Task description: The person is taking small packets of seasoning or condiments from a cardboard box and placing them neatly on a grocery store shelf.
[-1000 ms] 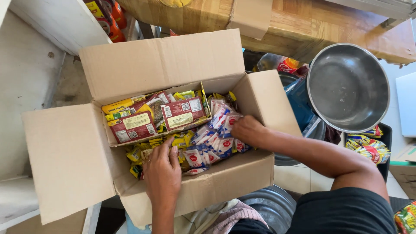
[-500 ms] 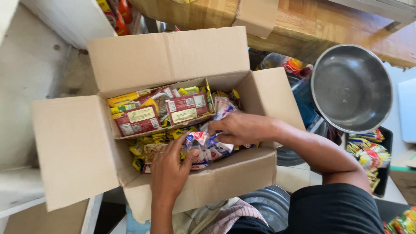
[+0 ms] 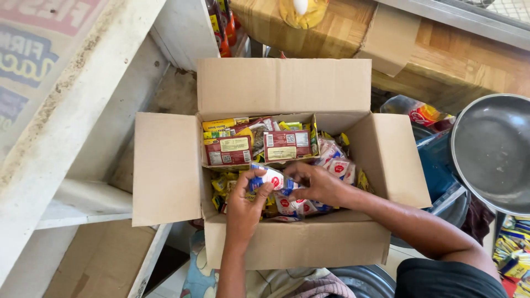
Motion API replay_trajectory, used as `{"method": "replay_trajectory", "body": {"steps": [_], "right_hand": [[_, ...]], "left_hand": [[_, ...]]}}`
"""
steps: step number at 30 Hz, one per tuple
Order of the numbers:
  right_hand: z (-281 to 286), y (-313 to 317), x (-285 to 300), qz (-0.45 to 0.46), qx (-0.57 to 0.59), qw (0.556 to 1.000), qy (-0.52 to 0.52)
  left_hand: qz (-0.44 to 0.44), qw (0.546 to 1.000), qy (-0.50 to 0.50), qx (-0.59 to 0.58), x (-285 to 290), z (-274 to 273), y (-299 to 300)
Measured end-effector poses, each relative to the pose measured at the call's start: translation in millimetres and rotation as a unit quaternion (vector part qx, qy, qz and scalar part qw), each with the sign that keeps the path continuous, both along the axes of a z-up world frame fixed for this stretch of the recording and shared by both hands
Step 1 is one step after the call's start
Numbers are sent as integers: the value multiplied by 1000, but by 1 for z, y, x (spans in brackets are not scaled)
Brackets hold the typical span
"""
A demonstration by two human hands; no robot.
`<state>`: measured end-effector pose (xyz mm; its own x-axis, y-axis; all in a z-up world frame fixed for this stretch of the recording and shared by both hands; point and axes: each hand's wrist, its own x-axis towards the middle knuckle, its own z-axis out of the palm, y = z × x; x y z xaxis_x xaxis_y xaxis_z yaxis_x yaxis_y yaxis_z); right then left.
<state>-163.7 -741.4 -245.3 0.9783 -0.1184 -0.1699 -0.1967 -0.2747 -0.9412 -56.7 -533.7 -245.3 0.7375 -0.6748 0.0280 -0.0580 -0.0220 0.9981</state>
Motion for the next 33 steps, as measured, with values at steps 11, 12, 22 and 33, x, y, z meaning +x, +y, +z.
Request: {"method": "replay_trajectory", "body": {"steps": [11,12,22,33], "right_hand": [[-12,-29,-4,-71,138,987,47],[2,-26,-2,-72,138,987,48],[81,-10,-2,-63,-57,987,-135],[60,10,25,31,-172,963,-205]], "left_hand": [[125,981,125,-74,5,-19,3],[124,981,126,-74,5,-23,3],[65,997,44,-7,-1,24,3],[-2,984,-156,92,-1,-4,7]]}}
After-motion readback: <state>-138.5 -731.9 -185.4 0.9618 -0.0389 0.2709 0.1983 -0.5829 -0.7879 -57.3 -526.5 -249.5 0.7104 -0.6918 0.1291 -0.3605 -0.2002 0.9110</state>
